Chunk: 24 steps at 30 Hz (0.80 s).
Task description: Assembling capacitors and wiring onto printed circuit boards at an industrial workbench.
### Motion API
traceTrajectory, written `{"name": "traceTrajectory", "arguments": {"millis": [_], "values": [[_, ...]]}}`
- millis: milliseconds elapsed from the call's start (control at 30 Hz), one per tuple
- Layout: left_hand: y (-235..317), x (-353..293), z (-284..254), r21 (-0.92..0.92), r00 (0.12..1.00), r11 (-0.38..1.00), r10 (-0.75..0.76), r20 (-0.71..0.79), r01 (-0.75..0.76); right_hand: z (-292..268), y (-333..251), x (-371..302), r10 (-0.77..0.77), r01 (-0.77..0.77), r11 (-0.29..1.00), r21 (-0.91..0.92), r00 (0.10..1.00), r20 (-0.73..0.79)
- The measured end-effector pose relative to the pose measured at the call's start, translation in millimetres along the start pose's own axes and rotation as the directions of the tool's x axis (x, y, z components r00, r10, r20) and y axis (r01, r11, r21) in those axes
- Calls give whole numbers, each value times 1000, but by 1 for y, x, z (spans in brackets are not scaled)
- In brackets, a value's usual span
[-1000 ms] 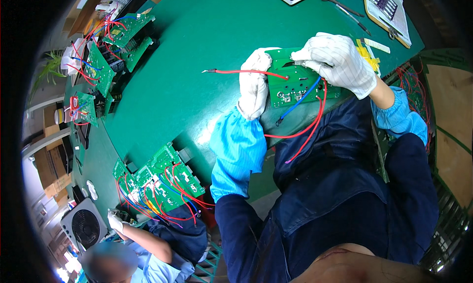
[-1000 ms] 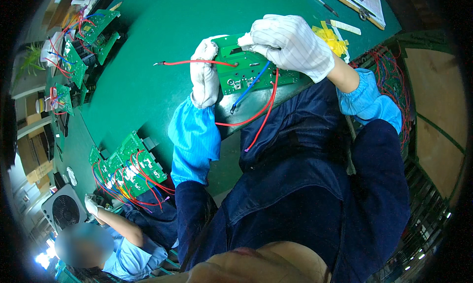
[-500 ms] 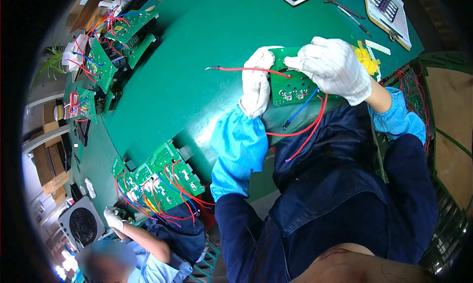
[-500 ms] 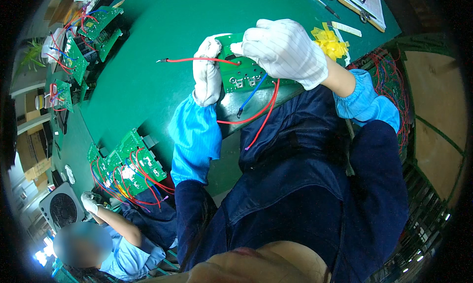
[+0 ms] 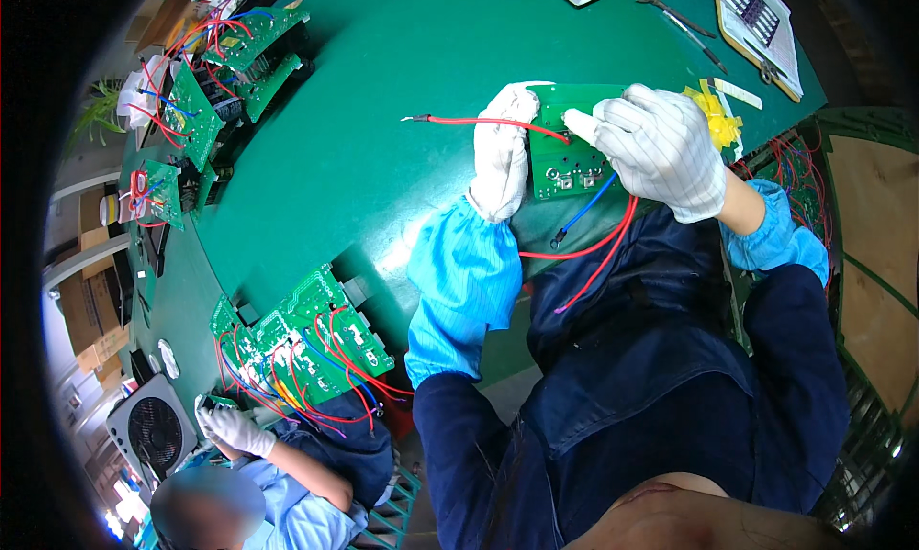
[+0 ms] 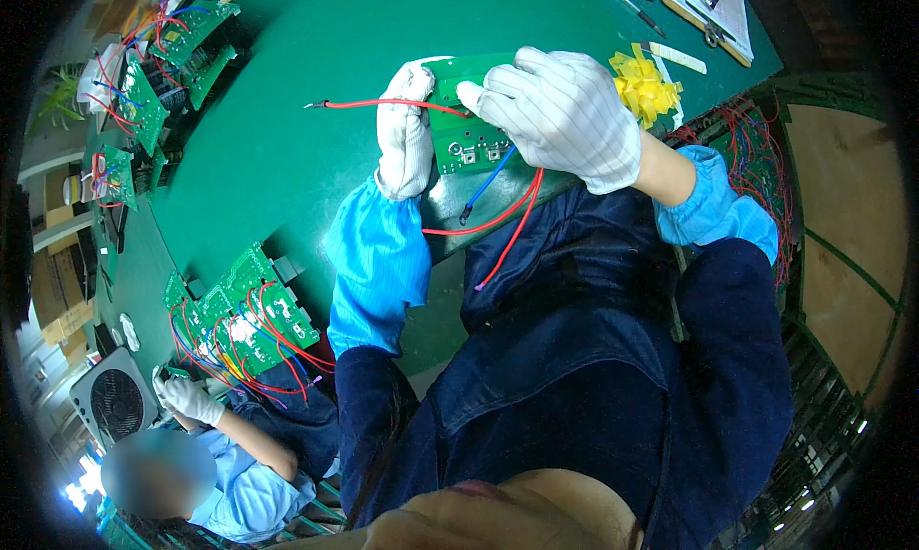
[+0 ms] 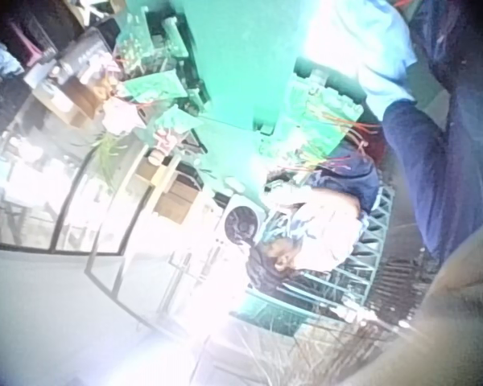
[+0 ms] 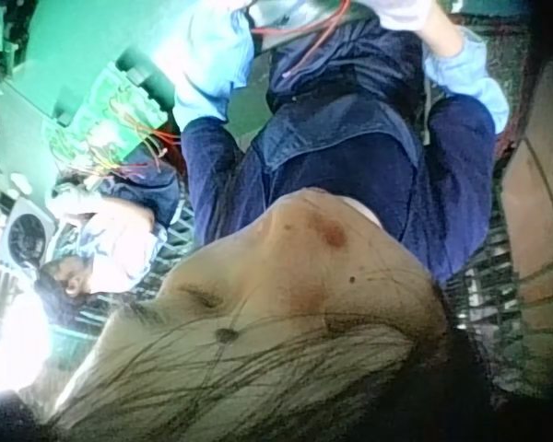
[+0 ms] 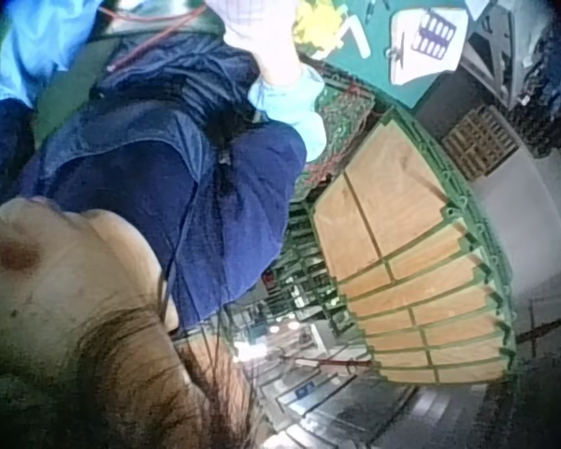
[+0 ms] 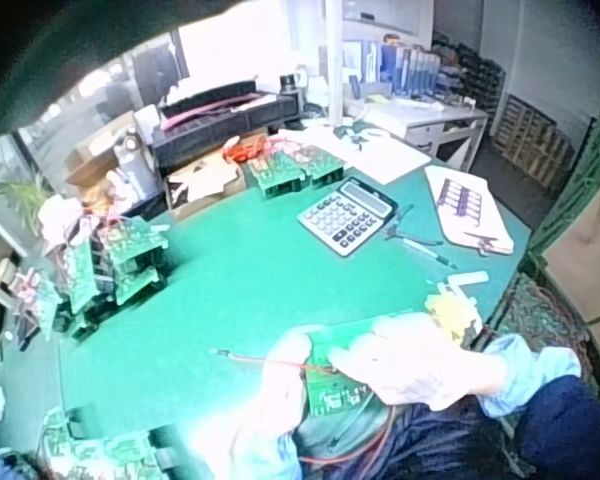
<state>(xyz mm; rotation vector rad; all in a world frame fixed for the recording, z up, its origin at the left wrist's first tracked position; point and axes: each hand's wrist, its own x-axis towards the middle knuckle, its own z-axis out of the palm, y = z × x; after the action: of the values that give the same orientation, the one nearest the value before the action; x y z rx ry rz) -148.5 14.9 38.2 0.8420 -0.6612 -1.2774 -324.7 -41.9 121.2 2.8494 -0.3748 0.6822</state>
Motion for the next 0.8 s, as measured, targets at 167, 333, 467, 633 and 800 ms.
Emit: {"name": "traceTrajectory", "arguments": {"millis": [167,333,467,633,800], "values": [[4,-5,-6,22,999,1000,11,-36,-10,2,-10,0,48,-48,999,2,998,-51],[-9,2,-3,17,1000,1000,5,-30,-4,11,-7,-10,42,-42,999,0,997,-60],[0,-1,-7,16,999,1000,2,-41,-1,3,-6,1,57,-54,997,57,997,-49],[-3,1,-8,51,1000,999,18,-13,-17,4,3,3,7,-5,996,86,1000,-15],[-3,0,-6,-24,1000,1000,14,21,-13,6,10,2,-30,28,993,117,999,14]]}}
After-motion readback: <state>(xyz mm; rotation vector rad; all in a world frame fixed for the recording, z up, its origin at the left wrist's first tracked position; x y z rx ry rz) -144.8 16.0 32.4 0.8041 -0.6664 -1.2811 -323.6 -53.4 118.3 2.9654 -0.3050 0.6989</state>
